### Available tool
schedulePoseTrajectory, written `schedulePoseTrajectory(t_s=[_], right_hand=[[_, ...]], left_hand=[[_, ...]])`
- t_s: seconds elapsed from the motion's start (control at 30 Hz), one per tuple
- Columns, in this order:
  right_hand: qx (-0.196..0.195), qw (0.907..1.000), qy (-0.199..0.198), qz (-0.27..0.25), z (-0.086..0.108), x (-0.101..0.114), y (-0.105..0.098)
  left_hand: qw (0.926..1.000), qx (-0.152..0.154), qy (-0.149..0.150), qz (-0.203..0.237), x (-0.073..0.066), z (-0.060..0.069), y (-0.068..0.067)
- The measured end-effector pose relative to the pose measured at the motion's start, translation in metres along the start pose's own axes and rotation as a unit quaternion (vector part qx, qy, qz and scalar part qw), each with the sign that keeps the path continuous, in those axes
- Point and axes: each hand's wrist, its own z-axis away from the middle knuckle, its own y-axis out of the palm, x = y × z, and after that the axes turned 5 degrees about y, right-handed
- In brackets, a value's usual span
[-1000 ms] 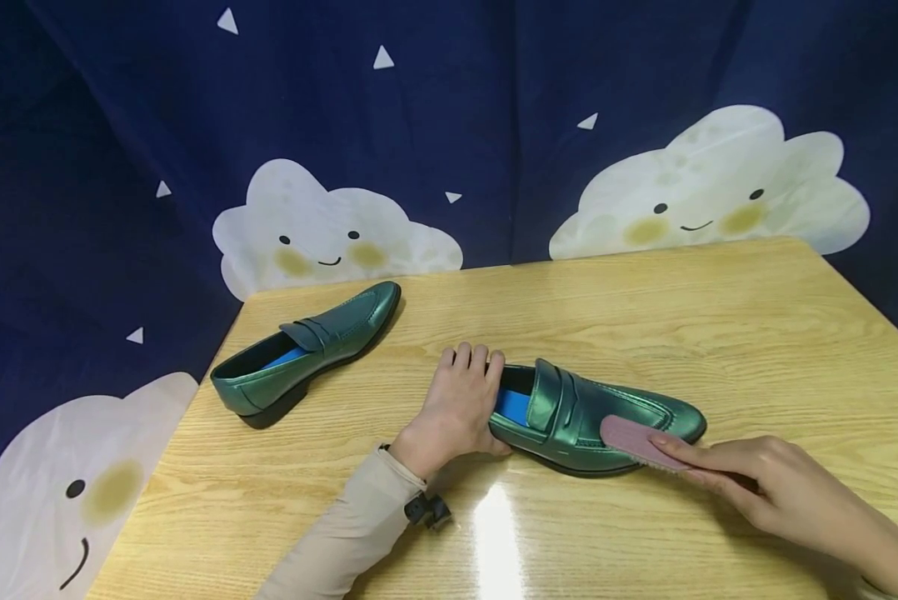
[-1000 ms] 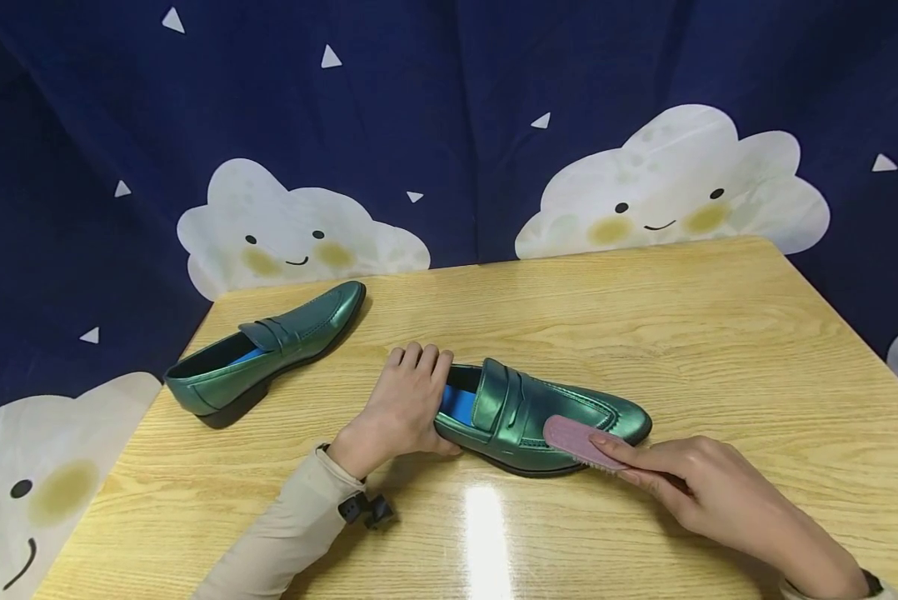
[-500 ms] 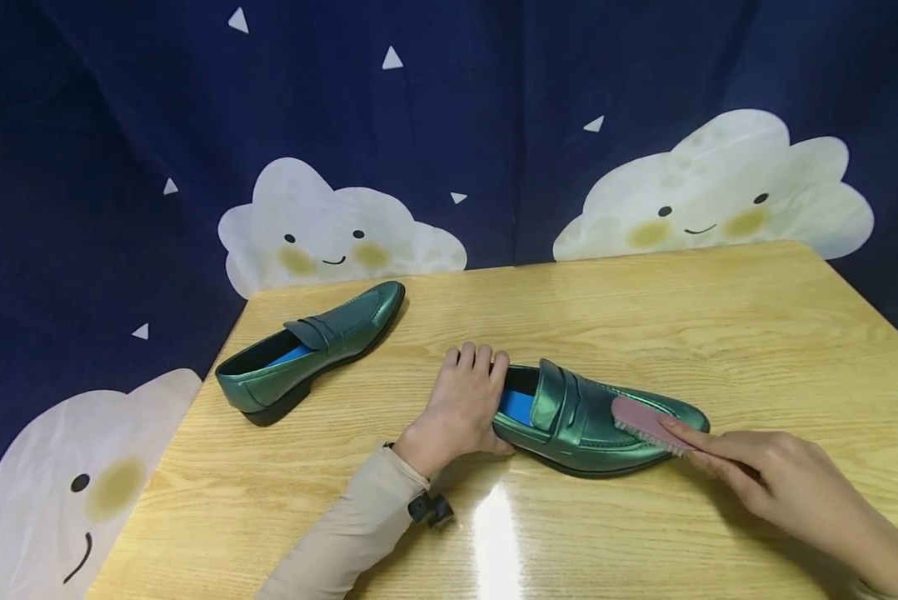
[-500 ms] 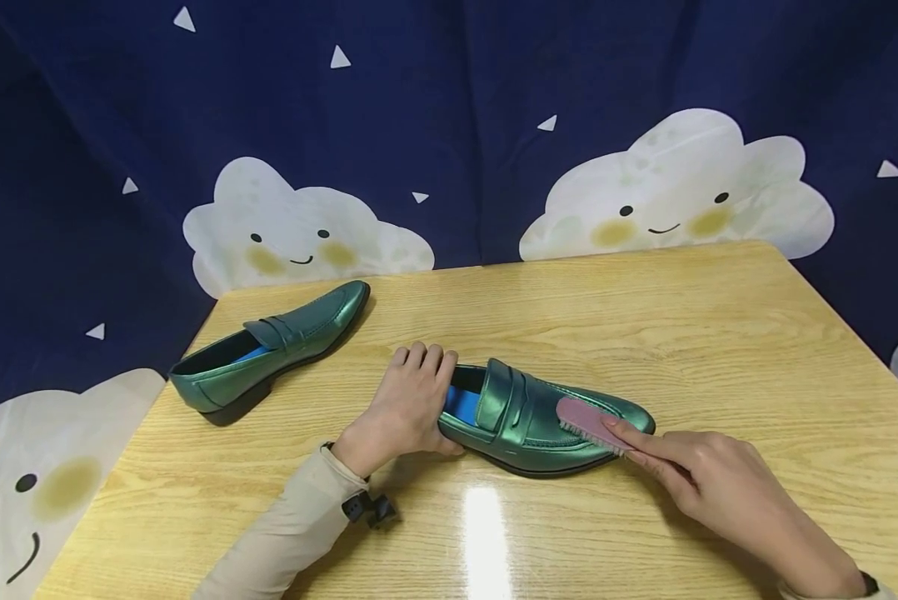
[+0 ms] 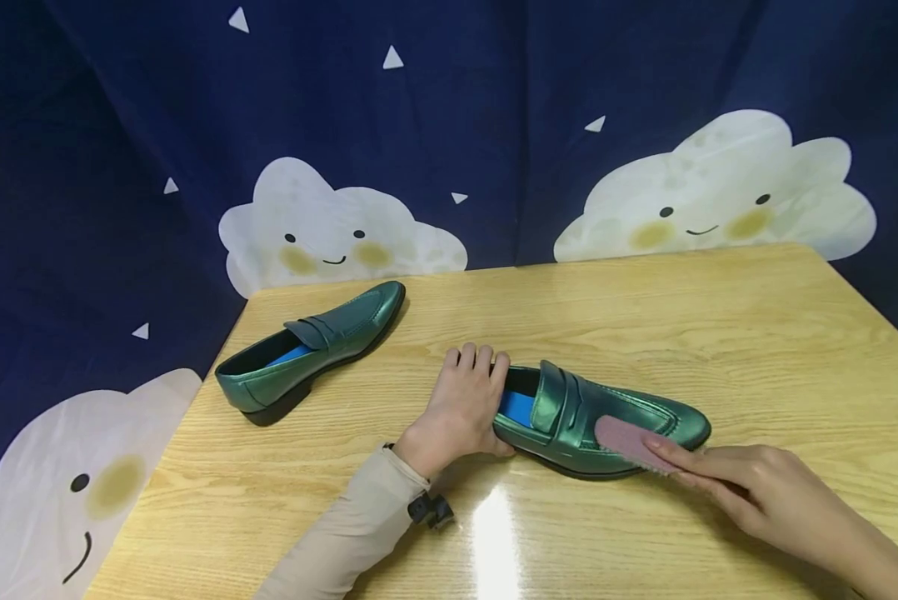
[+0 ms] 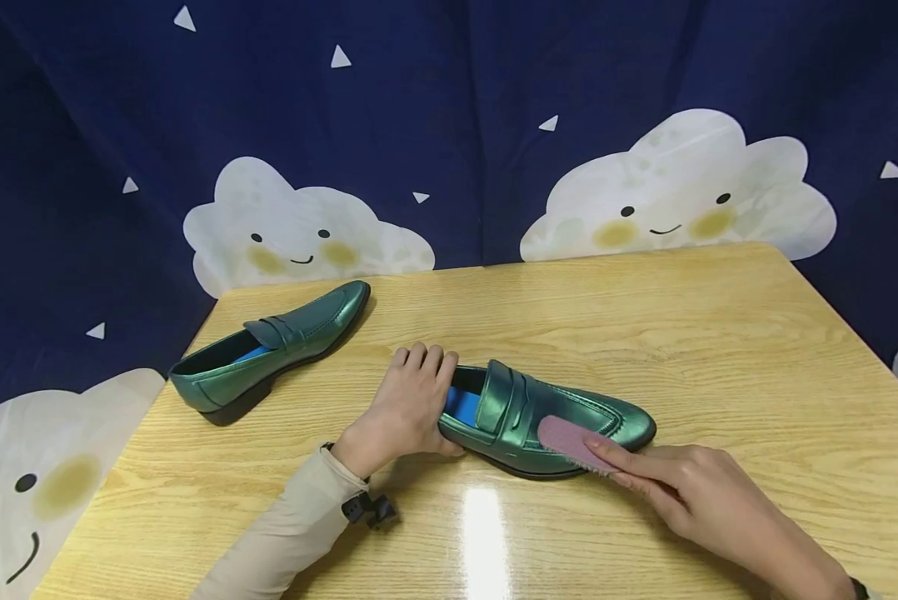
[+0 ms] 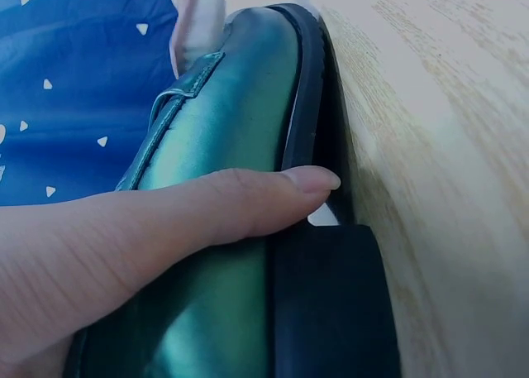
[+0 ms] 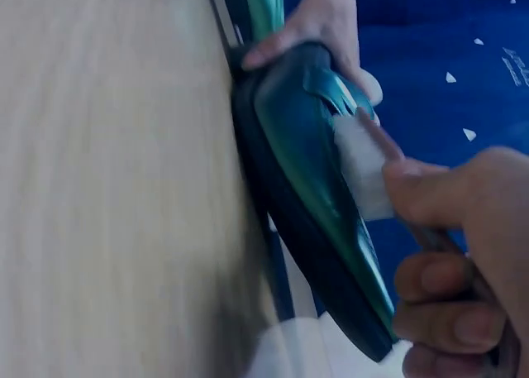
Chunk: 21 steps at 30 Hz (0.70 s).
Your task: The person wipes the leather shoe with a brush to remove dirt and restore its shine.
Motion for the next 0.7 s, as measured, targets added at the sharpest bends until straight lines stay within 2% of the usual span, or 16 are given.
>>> schedulePoseTrajectory(t_s=[0.07,0.13,0.23,0.33,0.43,0.57,0.7], right_hand=[[0.018,0.9995,-0.007,-0.023,-0.001,0.004,0.001],[0.014,0.9997,-0.010,-0.020,-0.001,0.005,0.001],[-0.025,0.9994,0.003,0.025,-0.001,-0.001,-0.001],[-0.058,0.9948,0.030,0.078,0.000,-0.008,-0.004],[-0.070,0.9904,0.050,0.108,0.002,-0.012,-0.005],[-0.076,0.9907,0.044,0.104,0.001,-0.010,-0.003],[-0.063,0.9959,0.021,0.062,-0.001,-0.005,0.000]], left_hand=[[1.0000,-0.001,-0.001,0.002,0.000,0.000,0.000],[1.0000,-0.002,-0.002,0.003,0.001,0.000,0.000],[1.0000,-0.004,-0.002,0.001,0.001,0.000,-0.001],[1.0000,-0.007,-0.001,0.000,0.001,0.000,-0.001],[1.0000,-0.007,-0.001,0.001,0.001,0.000,-0.001],[1.0000,-0.006,-0.001,0.000,0.000,0.000,-0.001],[1.0000,-0.004,-0.002,0.001,0.000,0.000,0.000]])
